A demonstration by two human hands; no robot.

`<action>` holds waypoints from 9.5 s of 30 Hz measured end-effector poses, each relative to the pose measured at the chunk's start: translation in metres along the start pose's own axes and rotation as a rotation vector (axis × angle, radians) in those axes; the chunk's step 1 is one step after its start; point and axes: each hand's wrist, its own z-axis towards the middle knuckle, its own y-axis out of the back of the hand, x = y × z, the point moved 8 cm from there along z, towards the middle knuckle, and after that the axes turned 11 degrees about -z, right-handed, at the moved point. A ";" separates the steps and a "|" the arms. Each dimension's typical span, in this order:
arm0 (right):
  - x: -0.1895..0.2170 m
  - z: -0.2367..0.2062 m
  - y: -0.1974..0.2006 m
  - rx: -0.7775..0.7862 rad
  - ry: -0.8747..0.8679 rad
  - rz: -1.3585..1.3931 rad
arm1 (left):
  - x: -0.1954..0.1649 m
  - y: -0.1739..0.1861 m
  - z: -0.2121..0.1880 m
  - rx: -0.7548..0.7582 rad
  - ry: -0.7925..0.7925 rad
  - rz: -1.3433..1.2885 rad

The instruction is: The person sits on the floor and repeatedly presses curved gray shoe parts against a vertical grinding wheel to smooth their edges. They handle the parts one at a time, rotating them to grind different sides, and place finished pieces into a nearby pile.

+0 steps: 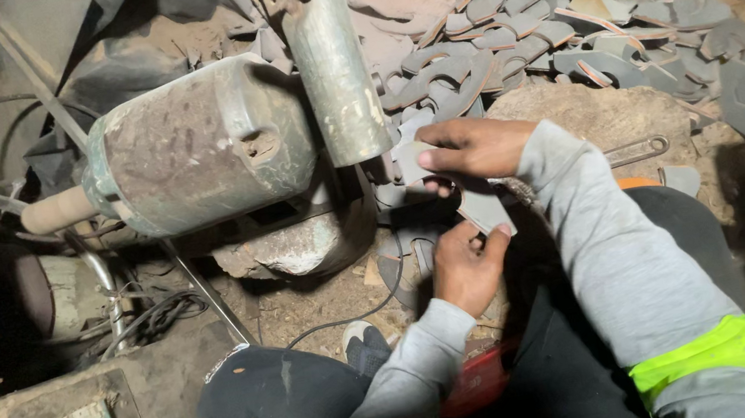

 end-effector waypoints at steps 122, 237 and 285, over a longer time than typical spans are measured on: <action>-0.004 0.013 0.005 -0.672 0.033 -0.135 | 0.052 0.035 0.057 -0.051 0.125 -0.658; -0.032 -0.052 -0.023 -0.349 -0.119 0.624 | -0.082 0.043 -0.035 -0.271 -0.603 0.781; 0.016 -0.003 -0.004 -0.600 0.204 0.341 | 0.001 0.102 0.058 -0.046 -0.019 -0.124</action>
